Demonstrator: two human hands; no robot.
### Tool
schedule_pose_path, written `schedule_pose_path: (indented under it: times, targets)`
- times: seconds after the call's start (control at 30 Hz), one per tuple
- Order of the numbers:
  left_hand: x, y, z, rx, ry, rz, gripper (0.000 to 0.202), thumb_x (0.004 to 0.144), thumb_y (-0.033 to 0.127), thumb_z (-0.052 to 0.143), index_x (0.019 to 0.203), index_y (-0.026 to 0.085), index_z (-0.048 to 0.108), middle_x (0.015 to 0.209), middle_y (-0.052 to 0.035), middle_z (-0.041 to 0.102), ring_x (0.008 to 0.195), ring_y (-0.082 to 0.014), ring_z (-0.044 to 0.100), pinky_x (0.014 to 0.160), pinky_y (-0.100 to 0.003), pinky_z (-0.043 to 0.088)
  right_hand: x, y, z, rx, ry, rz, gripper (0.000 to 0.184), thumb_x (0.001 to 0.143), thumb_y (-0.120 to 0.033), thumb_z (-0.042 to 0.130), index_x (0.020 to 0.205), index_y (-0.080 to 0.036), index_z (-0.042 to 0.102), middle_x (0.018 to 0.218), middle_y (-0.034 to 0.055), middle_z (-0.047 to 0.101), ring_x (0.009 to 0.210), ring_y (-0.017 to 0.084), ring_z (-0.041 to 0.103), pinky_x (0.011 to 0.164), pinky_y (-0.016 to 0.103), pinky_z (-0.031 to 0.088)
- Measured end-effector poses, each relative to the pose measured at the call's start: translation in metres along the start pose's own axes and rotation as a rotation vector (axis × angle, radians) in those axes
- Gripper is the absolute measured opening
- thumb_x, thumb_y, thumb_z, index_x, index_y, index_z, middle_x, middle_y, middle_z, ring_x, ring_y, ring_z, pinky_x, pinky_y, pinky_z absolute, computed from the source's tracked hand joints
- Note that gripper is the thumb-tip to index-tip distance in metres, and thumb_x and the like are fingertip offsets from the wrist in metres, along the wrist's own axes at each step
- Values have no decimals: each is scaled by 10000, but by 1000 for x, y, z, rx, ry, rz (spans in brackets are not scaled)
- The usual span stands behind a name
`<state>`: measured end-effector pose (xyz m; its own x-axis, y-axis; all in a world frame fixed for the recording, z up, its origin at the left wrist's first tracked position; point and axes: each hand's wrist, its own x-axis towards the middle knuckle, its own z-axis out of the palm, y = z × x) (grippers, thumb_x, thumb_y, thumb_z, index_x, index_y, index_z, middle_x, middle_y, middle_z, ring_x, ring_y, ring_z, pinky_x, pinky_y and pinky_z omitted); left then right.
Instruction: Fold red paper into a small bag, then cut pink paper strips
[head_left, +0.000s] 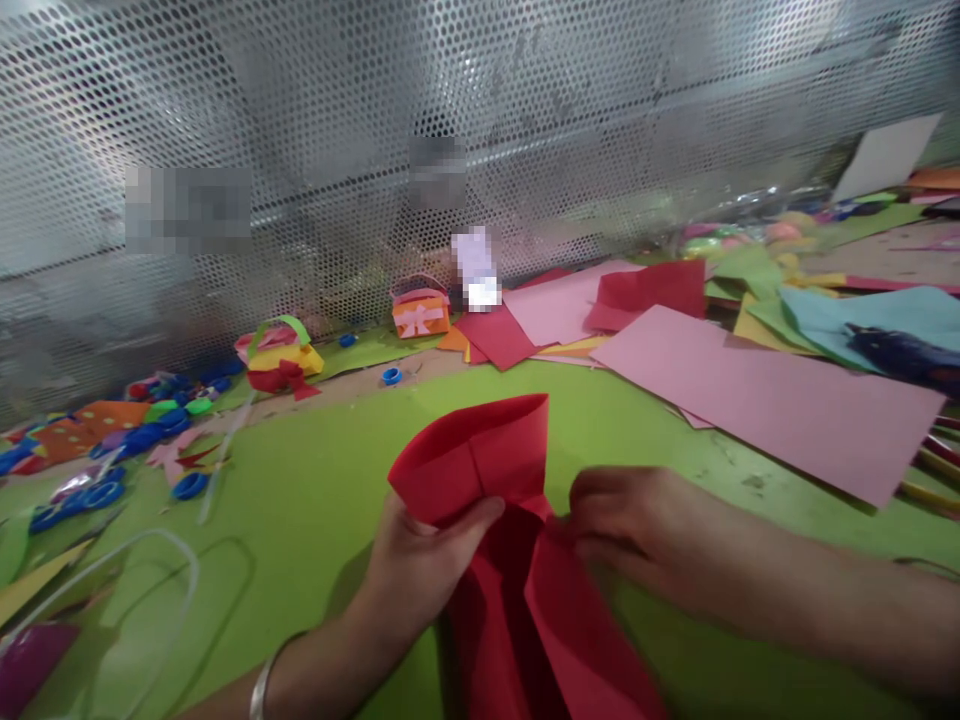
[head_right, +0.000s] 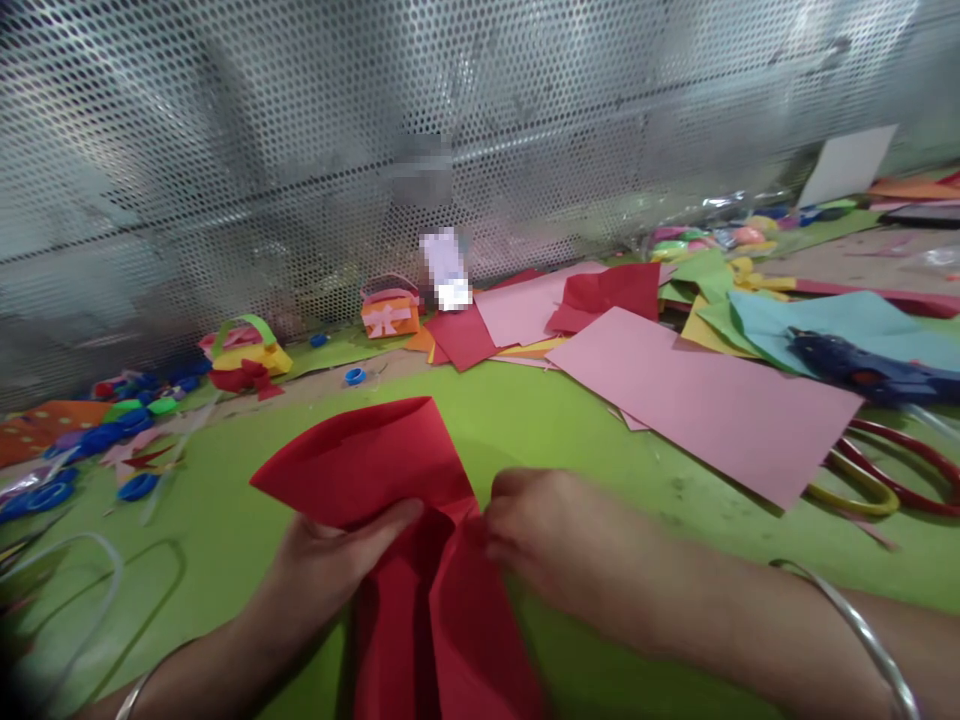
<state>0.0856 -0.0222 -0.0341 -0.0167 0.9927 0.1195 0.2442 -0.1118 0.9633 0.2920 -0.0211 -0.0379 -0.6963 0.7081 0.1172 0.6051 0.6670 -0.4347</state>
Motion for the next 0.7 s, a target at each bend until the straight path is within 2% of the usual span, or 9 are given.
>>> schedule_pose_path:
  times: [0.1,0.17,0.27,0.33,0.4,0.5,0.6,0.7]
  targets:
    - [-1,-2,-1,70,-16,41,20,677,195,707,676,215,706,794,-18,773,786,-226,737,739,-296,612,8,6,-1,139,123,223,182,874,-155,515,749,-174,646,734,30,636,631,143,584,564,243,442]
    - [-3,-3,-2,140,-4,45,35,700,215,702,722,220,728,816,-13,775,800,-224,736,782,-306,604,12,8,-1,312,162,304,155,868,-194,507,809,-184,650,763,34,656,677,161,593,579,253,447]
    - [-6,-5,-2,150,53,34,58,699,245,710,742,218,738,800,-12,776,765,-228,737,742,-297,610,16,8,0,576,120,245,195,861,-232,483,934,-179,656,891,56,685,794,181,611,688,284,479]
    - [-7,-5,-2,129,70,36,59,700,251,703,735,213,731,779,-15,774,730,-228,736,691,-289,613,17,7,3,700,77,189,214,853,-262,483,935,-162,653,911,68,683,839,191,610,740,299,485]
    - [-8,-5,-2,152,64,54,66,706,247,691,746,206,723,779,-22,773,738,-227,733,711,-298,609,19,7,6,757,51,193,232,851,-306,484,890,-148,649,853,68,669,798,187,599,694,290,487]
    - [-8,-9,-2,181,-11,52,105,713,262,680,782,192,717,794,-39,772,732,-228,730,720,-313,606,19,10,9,775,45,260,250,844,-357,494,812,-148,628,716,36,603,650,153,532,568,261,446]
    - [-7,-13,-2,159,-87,-24,127,730,273,671,818,190,710,841,-52,773,749,-229,732,684,-303,610,18,13,10,837,31,283,247,836,-381,527,810,-154,619,681,14,563,610,135,497,562,260,431]
    - [-6,-12,-6,215,-94,9,84,732,266,681,795,215,704,742,-33,757,767,-232,730,678,-295,607,18,13,9,957,-10,279,256,836,-394,556,812,-144,610,703,21,568,625,135,506,589,272,443]
